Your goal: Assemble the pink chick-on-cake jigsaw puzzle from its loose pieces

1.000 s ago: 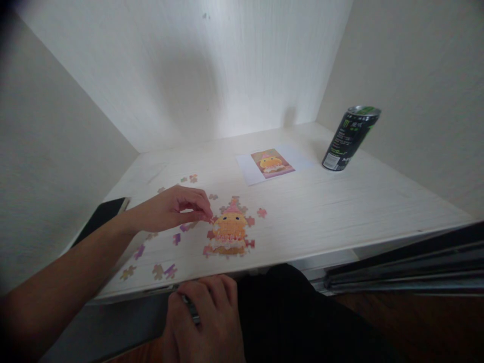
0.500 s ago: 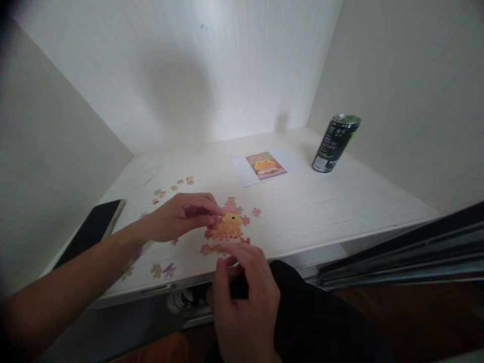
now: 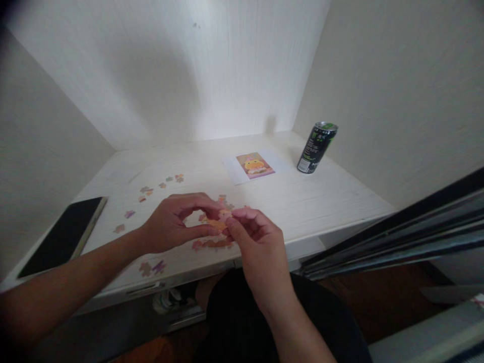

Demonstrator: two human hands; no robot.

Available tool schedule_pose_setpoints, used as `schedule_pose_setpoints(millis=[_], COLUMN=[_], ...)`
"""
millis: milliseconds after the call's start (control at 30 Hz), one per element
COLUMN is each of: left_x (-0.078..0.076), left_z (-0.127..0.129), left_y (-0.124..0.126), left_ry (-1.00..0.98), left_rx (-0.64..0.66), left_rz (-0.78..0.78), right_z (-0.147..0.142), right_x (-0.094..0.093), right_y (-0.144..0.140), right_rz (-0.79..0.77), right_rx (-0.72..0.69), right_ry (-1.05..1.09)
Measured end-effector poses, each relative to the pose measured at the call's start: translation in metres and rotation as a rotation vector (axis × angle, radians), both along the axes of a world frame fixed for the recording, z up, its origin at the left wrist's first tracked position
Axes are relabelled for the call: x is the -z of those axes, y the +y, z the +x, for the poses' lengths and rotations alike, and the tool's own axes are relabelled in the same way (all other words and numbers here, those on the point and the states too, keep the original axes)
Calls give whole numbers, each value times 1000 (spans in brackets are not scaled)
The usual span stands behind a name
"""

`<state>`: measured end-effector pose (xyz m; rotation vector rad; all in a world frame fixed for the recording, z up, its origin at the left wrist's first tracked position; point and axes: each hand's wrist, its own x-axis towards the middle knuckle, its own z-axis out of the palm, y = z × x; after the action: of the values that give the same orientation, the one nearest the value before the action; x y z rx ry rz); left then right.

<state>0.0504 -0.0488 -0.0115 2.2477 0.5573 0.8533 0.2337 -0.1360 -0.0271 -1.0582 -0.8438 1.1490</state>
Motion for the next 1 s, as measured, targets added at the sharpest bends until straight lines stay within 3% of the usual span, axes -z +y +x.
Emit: schedule_pose_setpoints(millis=[167, 333, 467, 633, 1000], left_x=[3, 11, 12, 13, 15], left_z=[-8, -9, -6, -4, -4], left_y=[8, 8, 5, 3, 3], left_ry=[399, 594, 617, 603, 568], left_rx=[71, 143, 127, 115, 127], left_rz=[202, 282, 350, 420, 448], right_z=[49, 57, 50, 49, 40], right_x=[-20, -9, -2, -2, 1], right_y=[36, 43, 33, 33, 36], right_rz=[-38, -83, -72, -110, -58], right_rx=[-229, -377, -387, -354, -302], right_ry=[-439, -707, -868, -878, -1074])
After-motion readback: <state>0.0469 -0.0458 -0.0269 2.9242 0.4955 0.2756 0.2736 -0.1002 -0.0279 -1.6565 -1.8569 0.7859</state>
